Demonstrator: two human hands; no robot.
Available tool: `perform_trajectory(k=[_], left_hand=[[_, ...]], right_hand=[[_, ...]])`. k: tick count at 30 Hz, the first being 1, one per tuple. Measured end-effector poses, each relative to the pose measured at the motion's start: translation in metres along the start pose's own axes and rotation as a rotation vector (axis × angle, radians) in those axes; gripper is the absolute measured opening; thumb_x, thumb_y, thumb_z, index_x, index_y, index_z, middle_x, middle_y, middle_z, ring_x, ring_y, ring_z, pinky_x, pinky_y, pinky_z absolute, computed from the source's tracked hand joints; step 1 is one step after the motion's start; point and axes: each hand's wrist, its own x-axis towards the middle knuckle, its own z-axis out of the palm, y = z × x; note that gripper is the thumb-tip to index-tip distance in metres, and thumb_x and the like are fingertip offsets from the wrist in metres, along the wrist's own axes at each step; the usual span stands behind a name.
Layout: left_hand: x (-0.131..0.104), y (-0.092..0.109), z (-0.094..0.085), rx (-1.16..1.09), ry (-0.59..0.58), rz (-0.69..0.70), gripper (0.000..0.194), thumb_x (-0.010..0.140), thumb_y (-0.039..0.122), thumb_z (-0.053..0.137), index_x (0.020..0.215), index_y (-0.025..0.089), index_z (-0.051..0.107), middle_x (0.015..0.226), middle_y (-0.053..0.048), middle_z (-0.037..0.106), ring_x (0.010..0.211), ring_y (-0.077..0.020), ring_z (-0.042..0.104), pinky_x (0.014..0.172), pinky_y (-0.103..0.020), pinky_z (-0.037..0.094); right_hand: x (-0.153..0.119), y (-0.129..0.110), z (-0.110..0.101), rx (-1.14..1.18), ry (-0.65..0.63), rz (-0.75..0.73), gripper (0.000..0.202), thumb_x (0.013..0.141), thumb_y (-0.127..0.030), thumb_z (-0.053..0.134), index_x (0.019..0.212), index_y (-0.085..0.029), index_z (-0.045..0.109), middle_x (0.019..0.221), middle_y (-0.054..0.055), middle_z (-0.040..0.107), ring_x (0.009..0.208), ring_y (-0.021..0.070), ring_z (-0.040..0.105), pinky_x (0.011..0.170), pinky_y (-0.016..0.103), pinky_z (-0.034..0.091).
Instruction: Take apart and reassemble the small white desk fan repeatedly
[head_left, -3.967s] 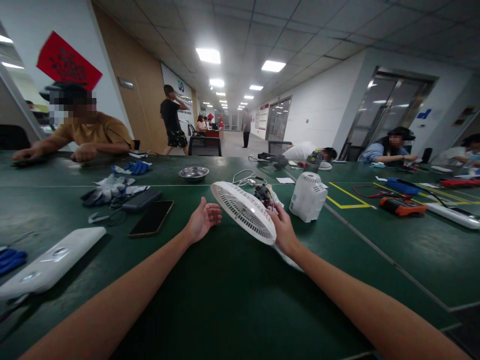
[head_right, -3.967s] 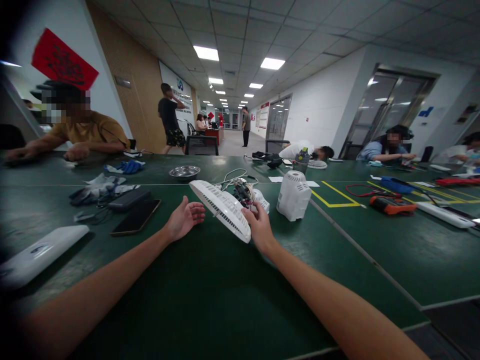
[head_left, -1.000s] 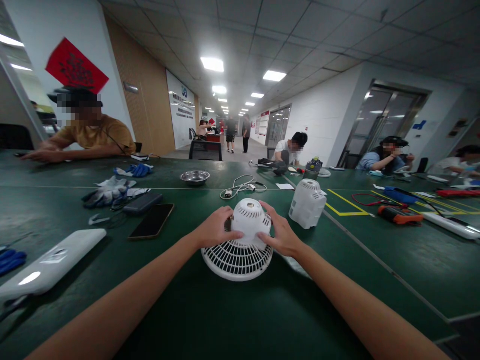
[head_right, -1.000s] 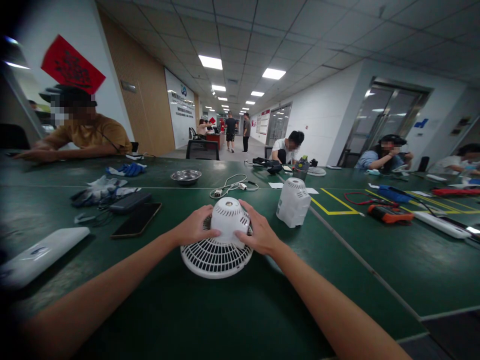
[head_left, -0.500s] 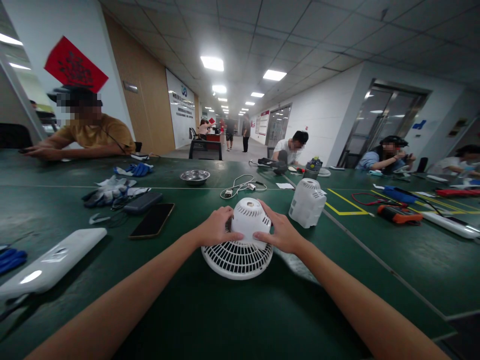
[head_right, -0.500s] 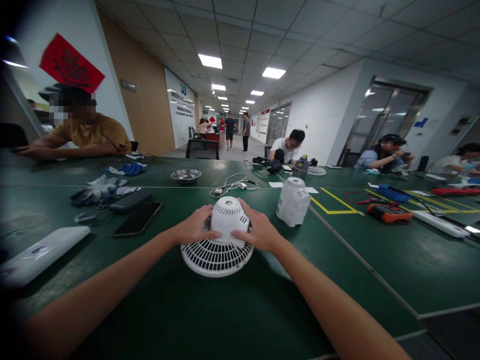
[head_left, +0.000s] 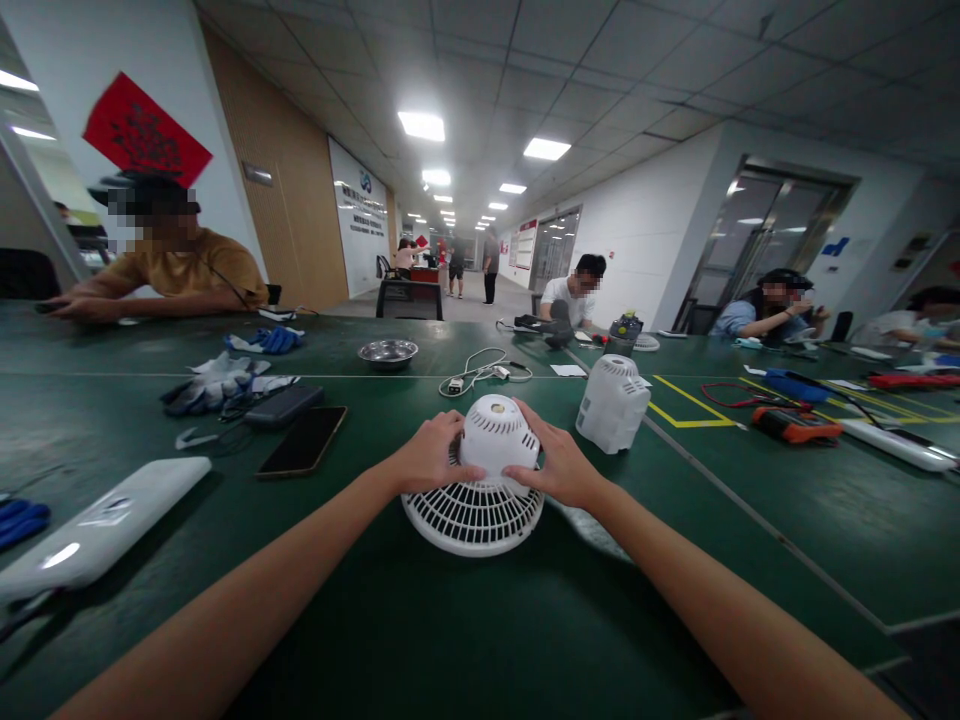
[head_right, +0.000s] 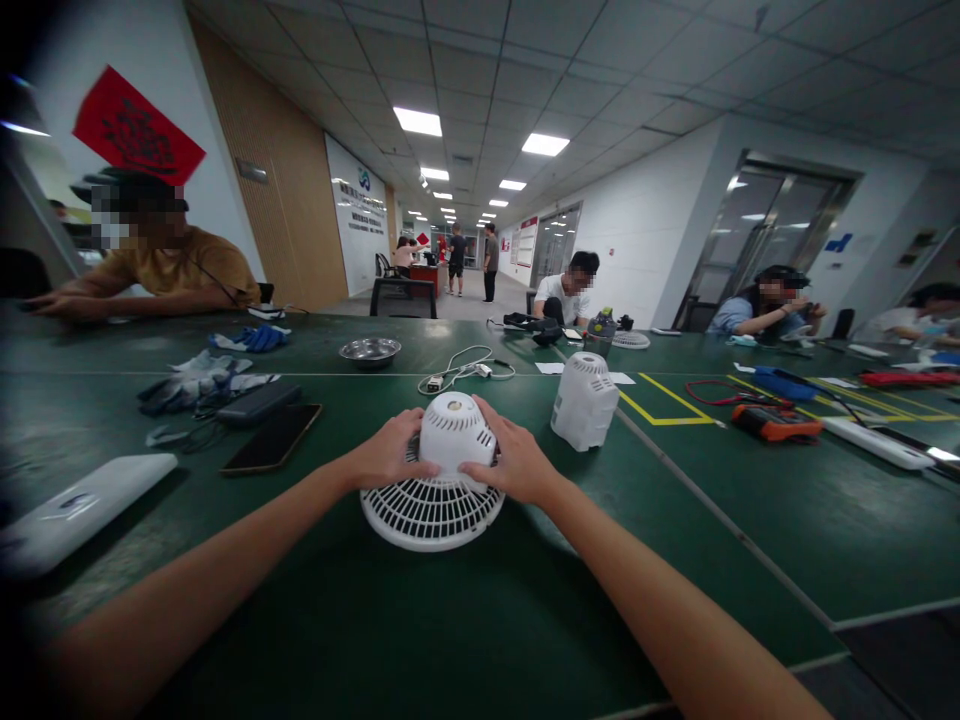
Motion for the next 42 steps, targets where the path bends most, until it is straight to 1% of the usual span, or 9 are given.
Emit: perform_trajectory(k=[8, 12, 14, 17, 20, 24, 28, 32, 42], left_hand=[[0.003, -0.002, 0.003, -0.005, 0.024, -0.004, 0.061, 0.077, 0.057, 0.062, 0.124, 0.019, 0.057, 0.122, -0.013, 0.055, 0.109, -0.0310, 0.053, 0.093, -0.046, 0.042], [0.002, 0.003, 0.001, -0.078, 0.098, -0.024, 0.049, 0.083, 0.041, 0.059, 0.127, 0.020, 0.053, 0.120, -0.012, 0.060, 0.109, -0.0287, 0.057, 0.095, -0.046, 0.043], [0.000, 0.007, -0.002, -0.162, 0.117, 0.000, 0.063, 0.083, 0.032, 0.059, 0.141, 0.022, 0.038, 0.125, -0.011, 0.059, 0.113, -0.0276, 0.057, 0.098, -0.046, 0.042], [-0.005, 0.012, -0.005, -0.268, 0.055, 0.070, 0.097, 0.076, 0.033, 0.066, 0.152, 0.023, 0.006, 0.135, -0.013, 0.053, 0.121, -0.0302, 0.053, 0.103, -0.048, 0.038], [-0.007, 0.016, -0.004, -0.262, 0.035, 0.100, 0.115, 0.068, 0.040, 0.073, 0.152, 0.023, -0.004, 0.141, -0.016, 0.047, 0.125, -0.0344, 0.048, 0.105, -0.052, 0.034], [-0.006, 0.021, 0.000, -0.198, 0.080, 0.079, 0.116, 0.065, 0.044, 0.074, 0.151, 0.024, -0.001, 0.141, -0.017, 0.045, 0.122, -0.0378, 0.050, 0.102, -0.054, 0.036], [-0.004, 0.024, 0.002, -0.169, 0.113, 0.050, 0.109, 0.063, 0.043, 0.074, 0.148, 0.026, 0.008, 0.134, -0.016, 0.050, 0.109, -0.0353, 0.058, 0.093, -0.051, 0.043], [-0.004, 0.027, 0.002, -0.164, 0.135, 0.034, 0.102, 0.062, 0.041, 0.074, 0.143, 0.026, 0.015, 0.123, -0.014, 0.055, 0.098, -0.0320, 0.061, 0.086, -0.049, 0.047], [-0.004, 0.028, -0.003, -0.184, 0.081, 0.062, 0.096, 0.065, 0.044, 0.071, 0.142, 0.026, 0.017, 0.130, -0.015, 0.051, 0.106, -0.0334, 0.058, 0.091, -0.051, 0.045]], right_hand=[[0.000, -0.003, 0.002, -0.005, 0.051, 0.106, 0.101, 0.075, -0.046, 0.070, 0.152, -0.030, 0.007, 0.150, 0.009, 0.036, 0.130, 0.0332, 0.045, 0.106, 0.055, 0.036], [-0.002, -0.012, 0.000, -0.029, 0.017, 0.145, 0.102, 0.073, -0.051, 0.070, 0.152, -0.028, 0.009, 0.132, 0.013, 0.055, 0.105, 0.0331, 0.062, 0.091, 0.053, 0.046], [-0.004, -0.016, -0.001, 0.022, -0.038, 0.138, 0.099, 0.075, -0.049, 0.069, 0.152, -0.026, 0.010, 0.114, 0.011, 0.064, 0.086, 0.0272, 0.066, 0.082, 0.047, 0.050], [-0.006, -0.017, -0.001, 0.123, -0.099, 0.109, 0.095, 0.078, -0.039, 0.066, 0.151, -0.024, 0.008, 0.094, 0.005, 0.067, 0.071, 0.0203, 0.064, 0.075, 0.040, 0.051], [-0.007, -0.014, -0.001, 0.190, -0.124, 0.076, 0.095, 0.076, -0.029, 0.064, 0.151, -0.024, 0.006, 0.083, 0.001, 0.065, 0.064, 0.0175, 0.060, 0.070, 0.037, 0.051], [-0.005, -0.010, -0.002, 0.245, -0.139, 0.063, 0.098, 0.072, -0.022, 0.063, 0.151, -0.024, 0.004, 0.076, -0.002, 0.062, 0.060, 0.0155, 0.058, 0.065, 0.034, 0.051], [-0.004, -0.012, -0.002, 0.276, -0.131, 0.105, 0.102, 0.070, -0.019, 0.064, 0.151, -0.024, 0.002, 0.071, -0.004, 0.060, 0.057, 0.0146, 0.057, 0.059, 0.030, 0.050], [-0.003, -0.013, -0.002, 0.304, -0.130, 0.122, 0.098, 0.068, -0.016, 0.065, 0.148, -0.027, 0.010, 0.068, -0.006, 0.058, 0.055, 0.0126, 0.055, 0.056, 0.026, 0.048], [0.000, -0.015, -0.007, 0.359, -0.178, 0.143, 0.093, 0.068, -0.015, 0.066, 0.143, -0.027, 0.014, 0.075, -0.004, 0.061, 0.060, 0.0136, 0.058, 0.056, 0.026, 0.048]])
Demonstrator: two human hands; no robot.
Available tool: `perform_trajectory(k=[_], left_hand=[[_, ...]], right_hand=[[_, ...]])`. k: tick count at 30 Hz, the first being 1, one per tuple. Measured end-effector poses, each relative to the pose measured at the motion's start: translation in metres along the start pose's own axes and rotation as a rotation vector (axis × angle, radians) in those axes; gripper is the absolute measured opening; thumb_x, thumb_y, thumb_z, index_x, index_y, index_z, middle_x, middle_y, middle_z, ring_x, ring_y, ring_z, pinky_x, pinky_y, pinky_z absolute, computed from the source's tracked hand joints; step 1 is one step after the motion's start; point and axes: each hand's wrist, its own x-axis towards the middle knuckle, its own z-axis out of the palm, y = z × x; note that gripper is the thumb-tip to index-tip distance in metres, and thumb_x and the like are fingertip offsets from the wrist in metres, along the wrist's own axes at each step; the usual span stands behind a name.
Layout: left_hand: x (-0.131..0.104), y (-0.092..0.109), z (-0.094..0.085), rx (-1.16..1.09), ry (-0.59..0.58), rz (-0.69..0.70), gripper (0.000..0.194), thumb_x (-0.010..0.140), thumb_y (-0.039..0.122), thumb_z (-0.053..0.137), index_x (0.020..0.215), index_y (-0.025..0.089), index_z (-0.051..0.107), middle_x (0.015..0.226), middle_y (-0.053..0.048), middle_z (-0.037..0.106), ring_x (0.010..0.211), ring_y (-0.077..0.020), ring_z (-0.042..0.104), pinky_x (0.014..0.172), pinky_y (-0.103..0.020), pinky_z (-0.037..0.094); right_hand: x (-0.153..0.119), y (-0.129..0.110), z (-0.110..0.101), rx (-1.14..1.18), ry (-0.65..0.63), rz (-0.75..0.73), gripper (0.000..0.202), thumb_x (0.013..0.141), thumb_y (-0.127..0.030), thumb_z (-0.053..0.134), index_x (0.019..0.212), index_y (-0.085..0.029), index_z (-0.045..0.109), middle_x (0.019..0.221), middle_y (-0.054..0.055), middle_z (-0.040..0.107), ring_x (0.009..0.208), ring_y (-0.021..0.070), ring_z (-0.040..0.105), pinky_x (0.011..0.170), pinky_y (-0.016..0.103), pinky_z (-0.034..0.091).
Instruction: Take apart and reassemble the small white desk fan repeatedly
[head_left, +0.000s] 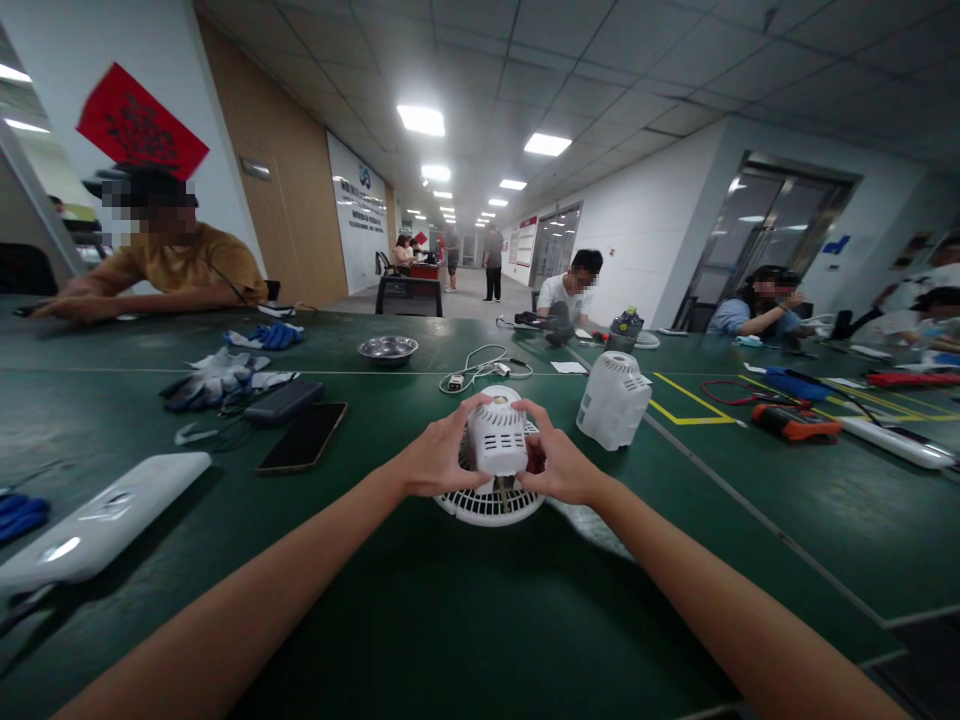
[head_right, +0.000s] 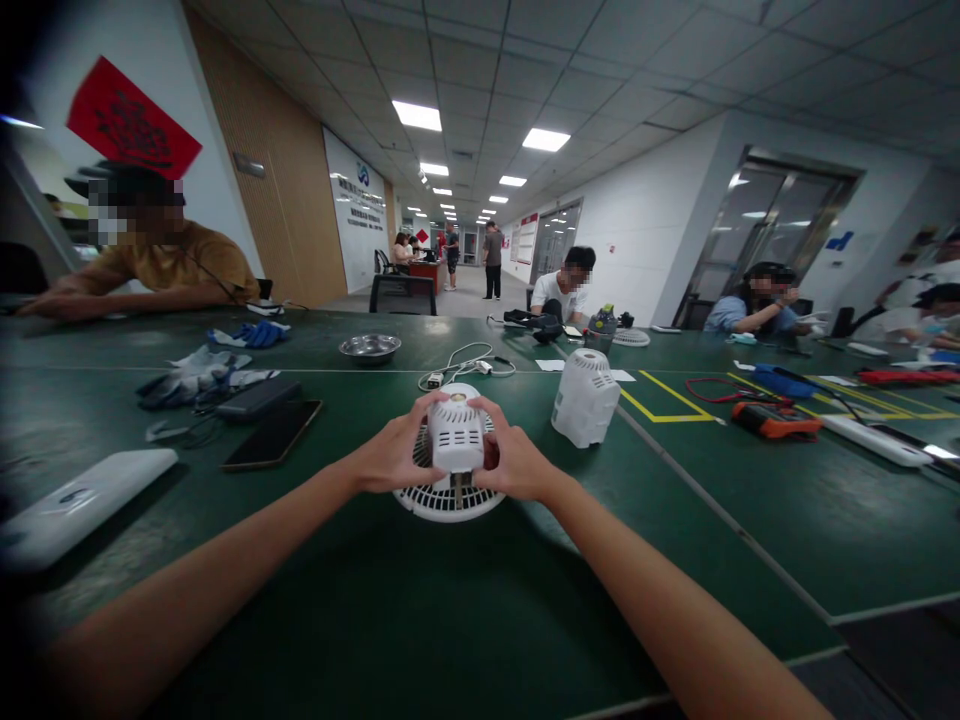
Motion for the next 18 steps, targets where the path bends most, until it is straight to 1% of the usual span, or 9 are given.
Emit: perform_trajectory(k=[2, 4, 8, 10, 12, 14, 16, 17, 18], left_hand=[[0.000, -0.001, 0.000, -0.004, -0.017, -0.004, 0.098, 0.065, 0.047, 0.071, 0.144, 0.026, 0.016, 0.132, -0.016, 0.050, 0.107, -0.0337, 0.058, 0.090, -0.051, 0.045], [0.000, -0.002, 0.001, 0.011, -0.010, -0.013, 0.100, 0.066, 0.050, 0.071, 0.145, 0.026, 0.016, 0.134, -0.016, 0.049, 0.108, -0.0338, 0.057, 0.090, -0.050, 0.045], [-0.001, -0.004, 0.008, 0.135, 0.077, -0.031, 0.102, 0.065, 0.055, 0.072, 0.148, 0.027, 0.019, 0.137, -0.015, 0.048, 0.111, -0.0351, 0.056, 0.094, -0.052, 0.042], [-0.002, -0.008, 0.011, 0.170, 0.112, -0.043, 0.095, 0.070, 0.055, 0.068, 0.148, 0.027, 0.021, 0.131, -0.013, 0.054, 0.107, -0.0329, 0.059, 0.095, -0.051, 0.042], [-0.003, -0.016, 0.012, 0.168, 0.154, -0.075, 0.083, 0.078, 0.052, 0.062, 0.148, 0.027, 0.024, 0.118, -0.010, 0.062, 0.102, -0.0294, 0.061, 0.095, -0.050, 0.041], [-0.005, -0.029, 0.013, 0.160, 0.242, -0.142, 0.071, 0.084, 0.049, 0.054, 0.146, 0.025, 0.028, 0.110, -0.008, 0.066, 0.102, -0.0275, 0.061, 0.095, -0.049, 0.041], [-0.007, -0.043, 0.013, 0.158, 0.334, -0.245, 0.059, 0.088, 0.049, 0.046, 0.141, 0.023, 0.040, 0.115, -0.010, 0.064, 0.105, -0.0272, 0.059, 0.092, -0.047, 0.044], [-0.008, -0.051, 0.013, 0.140, 0.341, -0.300, 0.054, 0.090, 0.050, 0.043, 0.135, 0.022, 0.047, 0.117, -0.010, 0.063, 0.105, -0.0268, 0.059, 0.091, -0.045, 0.045], [-0.009, -0.058, 0.014, 0.115, 0.328, -0.355, 0.051, 0.091, 0.050, 0.040, 0.128, 0.020, 0.054, 0.115, -0.011, 0.064, 0.102, -0.0264, 0.061, 0.089, -0.043, 0.046]], right_hand=[[0.000, -0.001, 0.000, -0.002, -0.011, -0.001, 0.093, 0.069, -0.017, 0.067, 0.144, -0.027, 0.013, 0.077, -0.002, 0.062, 0.062, 0.0144, 0.059, 0.058, 0.028, 0.049], [-0.001, 0.001, 0.001, -0.014, -0.013, -0.001, 0.094, 0.070, -0.018, 0.067, 0.146, -0.027, 0.011, 0.081, -0.001, 0.064, 0.063, 0.0148, 0.059, 0.060, 0.028, 0.050], [-0.002, 0.011, -0.002, -0.098, 0.040, -0.013, 0.099, 0.069, -0.016, 0.067, 0.149, -0.027, 0.008, 0.088, 0.001, 0.065, 0.066, 0.0144, 0.059, 0.063, 0.029, 0.050], [-0.002, 0.018, -0.007, -0.157, 0.068, -0.027, 0.099, 0.069, -0.014, 0.066, 0.150, -0.027, 0.011, 0.088, 0.000, 0.064, 0.067, 0.0144, 0.059, 0.065, 0.030, 0.050], [-0.001, 0.027, -0.014, -0.192, 0.103, -0.041, 0.095, 0.070, -0.013, 0.064, 0.150, -0.027, 0.015, 0.090, 0.001, 0.064, 0.070, 0.0152, 0.060, 0.069, 0.033, 0.052], [-0.001, 0.036, -0.021, -0.192, 0.139, -0.041, 0.087, 0.073, -0.014, 0.061, 0.150, -0.026, 0.021, 0.094, 0.003, 0.065, 0.074, 0.0164, 0.061, 0.075, 0.037, 0.053], [-0.001, 0.044, -0.027, -0.164, 0.157, -0.023, 0.081, 0.074, -0.012, 0.056, 0.148, -0.025, 0.026, 0.099, 0.004, 0.066, 0.081, 0.0177, 0.062, 0.082, 0.040, 0.052], [-0.002, 0.047, -0.028, -0.144, 0.167, -0.012, 0.079, 0.074, -0.010, 0.054, 0.147, -0.024, 0.029, 0.100, 0.004, 0.067, 0.084, 0.0183, 0.063, 0.085, 0.041, 0.051], [-0.002, 0.050, -0.029, -0.120, 0.183, -0.004, 0.077, 0.073, -0.009, 0.052, 0.146, -0.024, 0.031, 0.101, 0.004, 0.067, 0.087, 0.0188, 0.063, 0.087, 0.041, 0.051]])
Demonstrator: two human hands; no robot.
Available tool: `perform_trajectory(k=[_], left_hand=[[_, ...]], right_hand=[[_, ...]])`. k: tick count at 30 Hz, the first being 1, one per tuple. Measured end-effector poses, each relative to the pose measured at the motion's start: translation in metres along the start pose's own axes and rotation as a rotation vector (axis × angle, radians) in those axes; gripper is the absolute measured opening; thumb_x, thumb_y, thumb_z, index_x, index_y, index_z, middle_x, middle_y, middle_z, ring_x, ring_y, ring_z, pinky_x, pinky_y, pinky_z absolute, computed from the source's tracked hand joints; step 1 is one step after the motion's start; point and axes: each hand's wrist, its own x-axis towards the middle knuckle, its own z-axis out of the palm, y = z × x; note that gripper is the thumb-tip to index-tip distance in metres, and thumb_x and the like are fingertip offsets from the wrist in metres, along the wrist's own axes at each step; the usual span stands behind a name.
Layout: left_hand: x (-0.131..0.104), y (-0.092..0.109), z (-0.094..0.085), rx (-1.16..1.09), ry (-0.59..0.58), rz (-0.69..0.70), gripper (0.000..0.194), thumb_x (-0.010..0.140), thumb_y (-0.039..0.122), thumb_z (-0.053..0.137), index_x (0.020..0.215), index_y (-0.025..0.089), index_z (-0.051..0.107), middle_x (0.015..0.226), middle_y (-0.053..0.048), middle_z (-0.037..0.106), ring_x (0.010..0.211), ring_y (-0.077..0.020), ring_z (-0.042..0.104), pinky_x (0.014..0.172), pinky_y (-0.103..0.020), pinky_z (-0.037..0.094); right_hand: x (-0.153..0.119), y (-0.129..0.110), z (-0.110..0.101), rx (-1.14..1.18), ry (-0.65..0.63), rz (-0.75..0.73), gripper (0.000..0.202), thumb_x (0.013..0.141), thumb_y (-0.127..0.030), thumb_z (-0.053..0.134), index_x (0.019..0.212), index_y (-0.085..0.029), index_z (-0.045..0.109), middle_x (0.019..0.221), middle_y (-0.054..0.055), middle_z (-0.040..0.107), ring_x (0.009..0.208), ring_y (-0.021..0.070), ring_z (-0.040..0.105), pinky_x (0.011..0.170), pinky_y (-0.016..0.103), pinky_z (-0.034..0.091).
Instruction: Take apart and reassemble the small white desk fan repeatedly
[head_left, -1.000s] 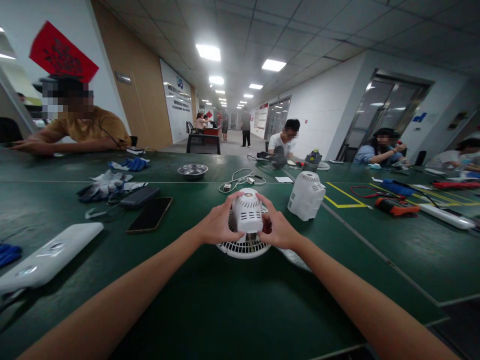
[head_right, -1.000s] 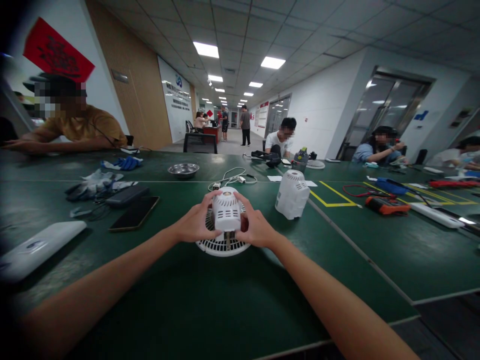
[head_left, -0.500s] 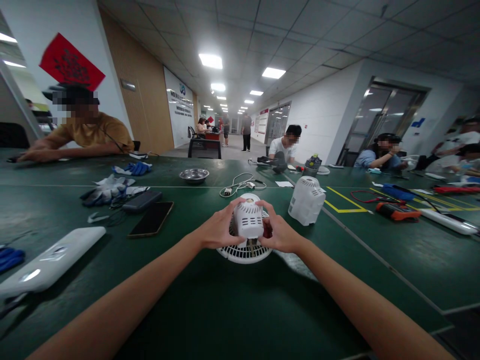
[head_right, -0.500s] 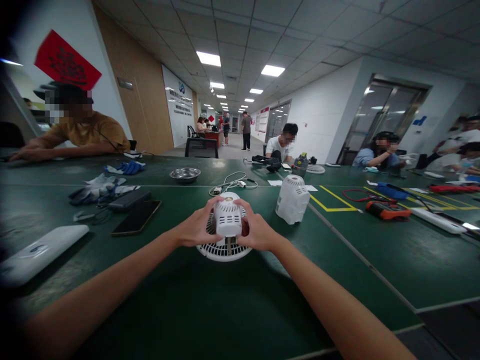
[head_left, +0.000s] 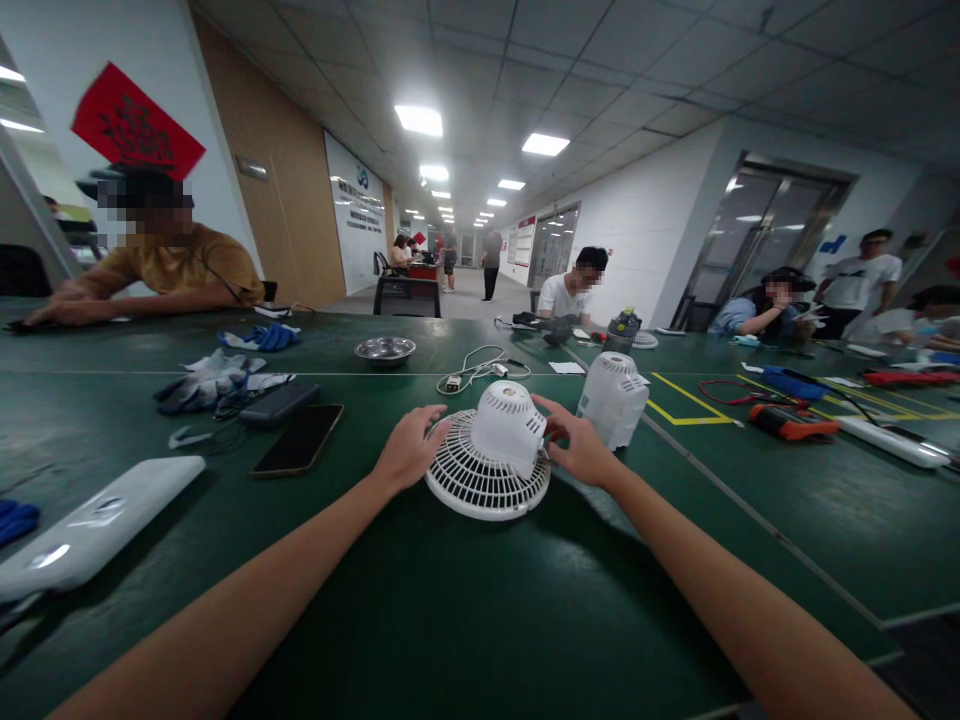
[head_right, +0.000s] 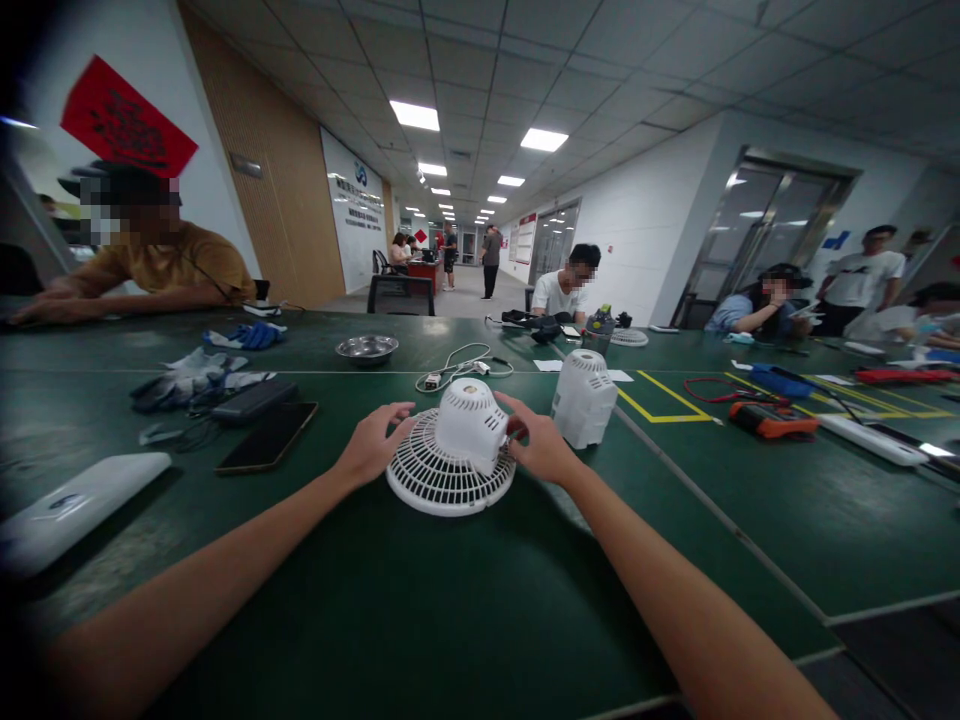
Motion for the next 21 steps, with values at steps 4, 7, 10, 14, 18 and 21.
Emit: perform_trajectory(k=[4, 7, 10, 14, 18, 21], left_hand=[[0.003, -0.018, 0.003, -0.044, -0.085, -0.139, 0.048, 0.091, 0.053, 0.037, 0.111, 0.019, 0.065, 0.104, -0.010, 0.070, 0.093, -0.0258, 0.065, 0.081, -0.037, 0.047], [0.004, -0.021, 0.004, 0.014, -0.108, -0.189, 0.051, 0.090, 0.057, 0.033, 0.092, 0.020, 0.068, 0.091, -0.010, 0.072, 0.083, -0.0264, 0.066, 0.072, -0.036, 0.045], [0.002, -0.019, 0.004, 0.081, -0.155, -0.251, 0.055, 0.089, 0.061, 0.031, 0.070, 0.020, 0.063, 0.071, -0.009, 0.067, 0.067, -0.0251, 0.063, 0.063, -0.034, 0.041], [-0.001, -0.017, 0.000, -0.037, -0.152, -0.243, 0.057, 0.090, 0.061, 0.030, 0.061, 0.020, 0.057, 0.063, -0.005, 0.062, 0.061, -0.0211, 0.057, 0.060, -0.032, 0.038], [0.001, -0.016, -0.002, -0.391, 0.101, -0.134, 0.053, 0.093, 0.058, 0.030, 0.072, 0.018, 0.058, 0.072, -0.003, 0.062, 0.069, -0.0180, 0.055, 0.066, -0.030, 0.042], [0.007, -0.015, 0.002, -0.597, 0.296, -0.086, 0.045, 0.091, 0.056, 0.038, 0.084, 0.018, 0.059, 0.087, -0.004, 0.064, 0.083, -0.0175, 0.058, 0.073, -0.028, 0.046]], right_hand=[[-0.003, -0.003, 0.002, 0.104, 0.048, -0.016, 0.067, 0.082, -0.016, 0.045, 0.147, -0.024, 0.028, 0.109, 0.005, 0.067, 0.097, 0.0217, 0.063, 0.091, 0.043, 0.048], [-0.006, -0.014, 0.008, 0.020, -0.004, -0.045, 0.079, 0.082, -0.038, 0.059, 0.149, -0.024, 0.021, 0.132, 0.010, 0.055, 0.114, 0.0285, 0.056, 0.100, 0.048, 0.042], [-0.006, -0.023, 0.015, -0.106, 0.004, -0.012, 0.108, 0.066, -0.047, 0.077, 0.151, -0.024, 0.014, 0.146, 0.013, 0.040, 0.128, 0.0337, 0.045, 0.107, 0.051, 0.034], [-0.005, -0.024, 0.020, -0.031, 0.083, 0.070, 0.107, 0.063, -0.042, 0.080, 0.149, -0.024, 0.019, 0.137, 0.012, 0.049, 0.121, 0.0326, 0.051, 0.104, 0.051, 0.038], [-0.001, -0.023, 0.023, 0.342, 0.221, 0.180, 0.098, 0.061, -0.036, 0.082, 0.143, -0.024, 0.030, 0.123, 0.009, 0.060, 0.107, 0.0278, 0.060, 0.095, 0.046, 0.046], [0.002, -0.027, 0.034, 0.744, 0.266, 0.343, 0.073, 0.068, -0.038, 0.077, 0.131, -0.025, 0.044, 0.104, 0.004, 0.068, 0.090, 0.0232, 0.065, 0.081, 0.039, 0.051]])
